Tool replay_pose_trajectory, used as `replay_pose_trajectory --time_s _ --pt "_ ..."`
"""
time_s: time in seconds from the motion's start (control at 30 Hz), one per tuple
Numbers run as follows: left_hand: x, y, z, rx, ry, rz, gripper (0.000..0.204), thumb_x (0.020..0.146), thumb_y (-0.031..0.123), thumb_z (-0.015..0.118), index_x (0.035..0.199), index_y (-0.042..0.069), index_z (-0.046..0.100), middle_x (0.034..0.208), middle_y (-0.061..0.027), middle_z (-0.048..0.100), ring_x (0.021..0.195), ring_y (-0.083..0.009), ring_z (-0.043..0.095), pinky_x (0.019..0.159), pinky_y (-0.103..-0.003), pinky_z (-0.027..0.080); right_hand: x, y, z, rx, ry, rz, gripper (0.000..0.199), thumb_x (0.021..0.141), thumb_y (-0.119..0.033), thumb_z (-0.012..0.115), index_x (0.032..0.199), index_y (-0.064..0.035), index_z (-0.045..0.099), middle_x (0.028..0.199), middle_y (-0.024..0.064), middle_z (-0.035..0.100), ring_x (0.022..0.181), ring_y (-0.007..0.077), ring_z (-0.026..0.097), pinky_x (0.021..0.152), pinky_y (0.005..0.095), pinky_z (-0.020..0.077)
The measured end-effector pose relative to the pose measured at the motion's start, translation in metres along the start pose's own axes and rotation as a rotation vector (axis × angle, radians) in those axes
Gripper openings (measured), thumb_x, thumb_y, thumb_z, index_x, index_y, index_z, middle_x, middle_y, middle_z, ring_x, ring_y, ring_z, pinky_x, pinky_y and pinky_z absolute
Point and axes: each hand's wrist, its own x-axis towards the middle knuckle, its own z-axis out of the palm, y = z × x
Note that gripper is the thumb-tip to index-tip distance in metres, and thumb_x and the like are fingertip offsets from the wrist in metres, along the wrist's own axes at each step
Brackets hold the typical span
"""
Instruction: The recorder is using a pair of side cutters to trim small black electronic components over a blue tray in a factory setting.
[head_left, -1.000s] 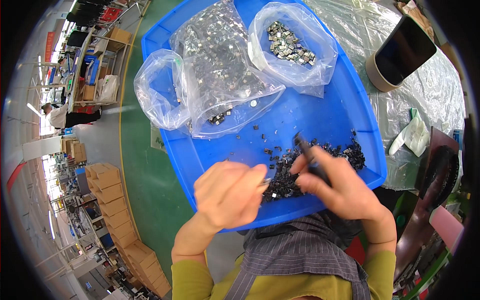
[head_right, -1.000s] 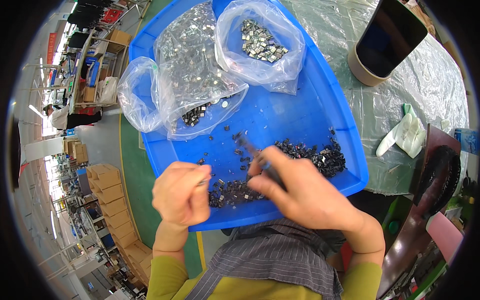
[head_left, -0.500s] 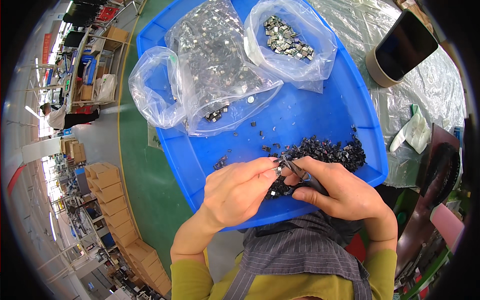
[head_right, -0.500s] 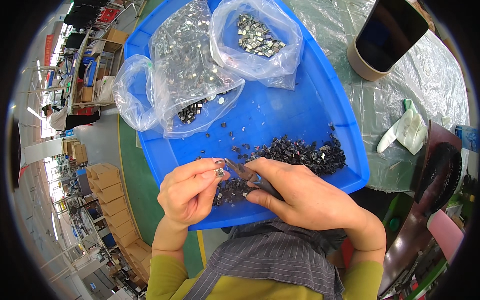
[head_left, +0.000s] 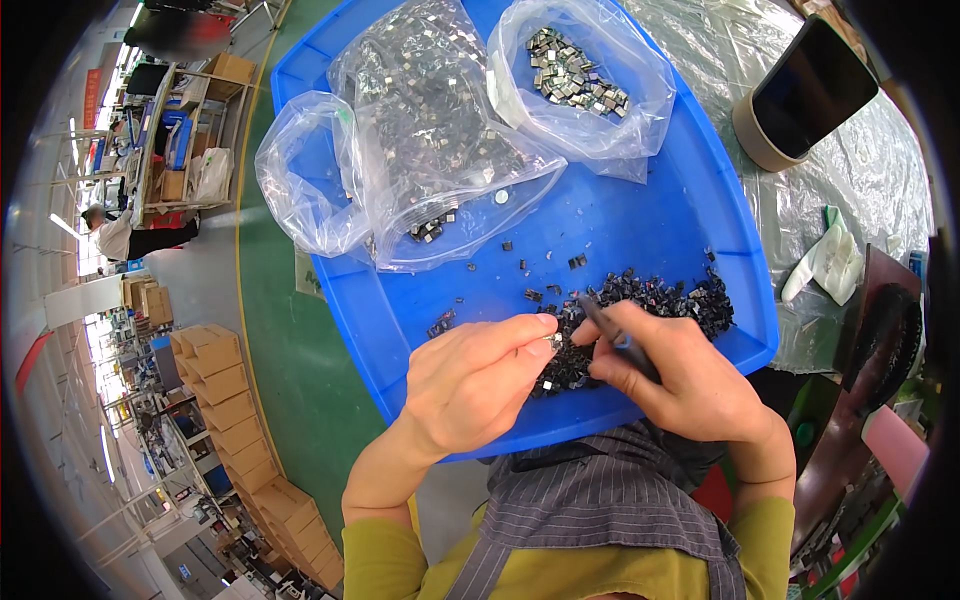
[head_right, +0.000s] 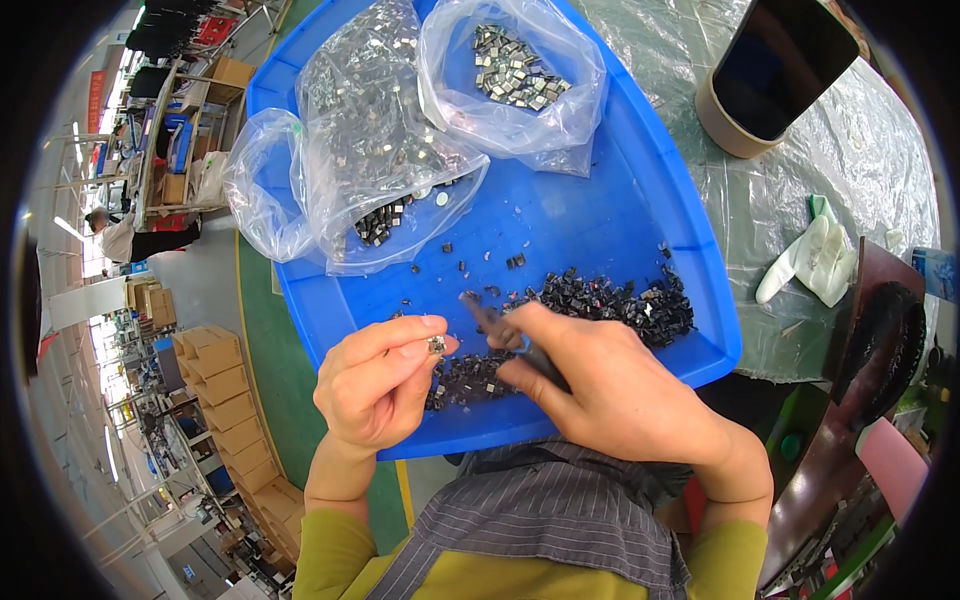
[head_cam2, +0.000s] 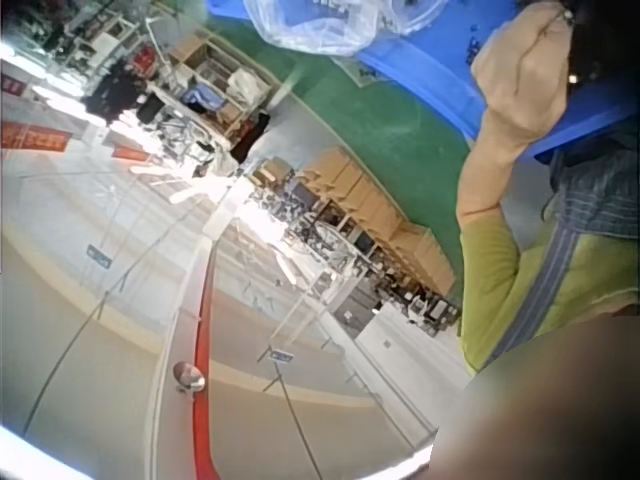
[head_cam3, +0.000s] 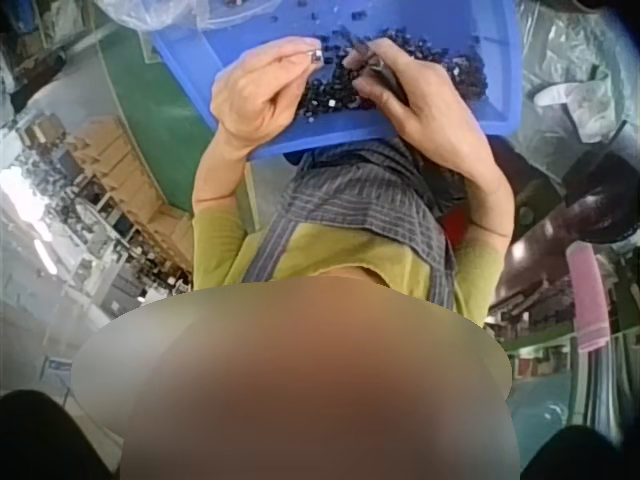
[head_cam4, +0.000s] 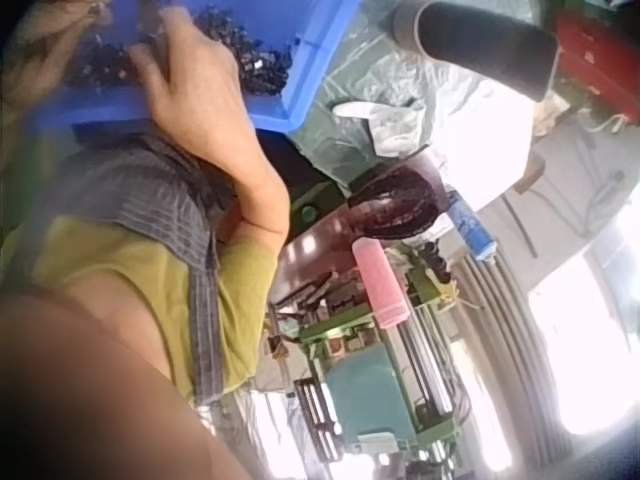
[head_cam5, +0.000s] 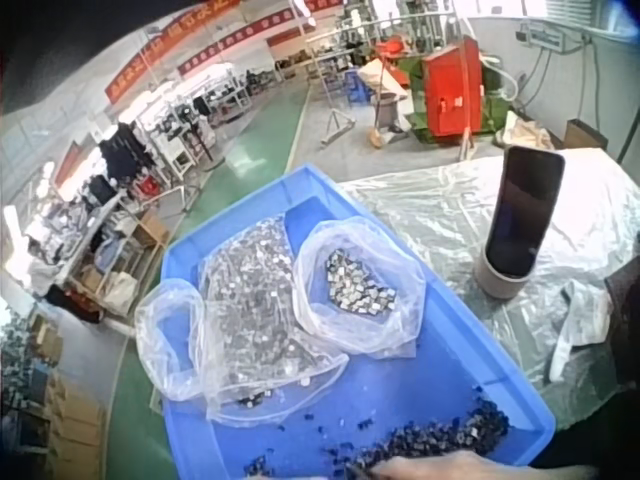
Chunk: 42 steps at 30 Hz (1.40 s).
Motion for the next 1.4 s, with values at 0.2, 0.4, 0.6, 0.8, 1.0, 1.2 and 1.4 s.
replay_pose_trajectory --time_s 0.2,0.4,0.6,0.8,1.0,1.2,1.4 --pt "0.012 0.003 -0.020 0.144 -0.037 -0.038 0.031 0.069 -0.008 0.074 0.096 0.004 0.064 0.089 -0.0116 0.069 0.072 -0.0242 0.068 0.061 -0.031 0.054 0.000 0.000 0.004 -0.108 0.202 -0.048 0.026 0.090 0.000 0.061 0.116 0.0002 0.057 0.095 0.0122 0.064 0.089 0.0202 0.065 0.082 0.0322 0.0509" --pt "0.042 -0.057 -0.089 0.855 0.093 -0.180 0.022 0.079 -0.009 0.066 0.096 0.006 0.066 0.092 -0.0094 0.067 0.080 -0.0265 0.064 0.069 -0.034 0.050 0.000 0.005 0.008 -0.061 0.232 -0.182 0.031 0.085 -0.003 0.067 0.113 -0.0019 0.056 0.092 0.0149 0.060 0.086 0.0349 0.060 0.077 0.0398 0.0476" --pt "0.032 -0.040 -0.054 0.708 0.024 0.010 0.017 0.080 -0.003 0.069 0.095 0.004 0.069 0.087 -0.0089 0.067 0.078 -0.0244 0.063 0.065 -0.033 0.049 -0.001 0.008 0.007 -0.067 0.253 -0.190 0.031 0.084 -0.003 0.067 0.114 -0.0021 0.056 0.092 0.0141 0.059 0.085 0.0344 0.059 0.077 0.0396 0.0476" --pt "0.016 -0.074 -0.005 0.709 -0.471 -0.202 0.025 0.076 -0.003 0.061 0.101 0.003 0.059 0.100 -0.0131 0.060 0.079 -0.0303 0.066 0.065 -0.040 0.055 -0.001 0.006 0.007 -0.120 0.232 -0.198 0.031 0.084 -0.003 0.068 0.113 -0.0025 0.057 0.093 0.0145 0.060 0.085 0.0343 0.059 0.076 0.0405 0.0479" --pt "0.021 -0.101 0.008 0.842 -0.511 -0.188 0.022 0.078 -0.001 0.058 0.099 0.003 0.057 0.105 -0.0163 0.057 0.084 -0.0348 0.066 0.064 -0.045 0.055 0.001 0.009 0.008 -0.153 0.246 -0.218 0.032 0.084 -0.005 0.068 0.114 -0.0028 0.056 0.093 0.0149 0.061 0.086 0.0343 0.060 0.075 0.0406 0.0484" --pt "0.021 -0.089 0.007 0.788 -0.313 -0.137 0.019 0.080 0.000 0.060 0.099 0.004 0.058 0.094 -0.0142 0.062 0.076 -0.0327 0.067 0.062 -0.043 0.055 0.000 0.005 0.006 -0.144 0.240 -0.220 0.033 0.084 -0.005 0.068 0.115 -0.0028 0.056 0.093 0.0152 0.061 0.087 0.0348 0.060 0.076 0.0412 0.0482" --pt "0.019 -0.036 0.006 0.172 -0.217 -0.434 0.015 0.089 -0.003 0.059 0.104 0.001 0.061 0.088 -0.0101 0.063 0.067 -0.0158 0.061 0.058 -0.027 0.048 0.004 0.008 0.008 -0.180 0.235 -0.194 0.032 0.085 -0.007 0.067 0.115 -0.0029 0.056 0.094 0.0156 0.061 0.087 0.0356 0.060 0.075 0.0421 0.0482"
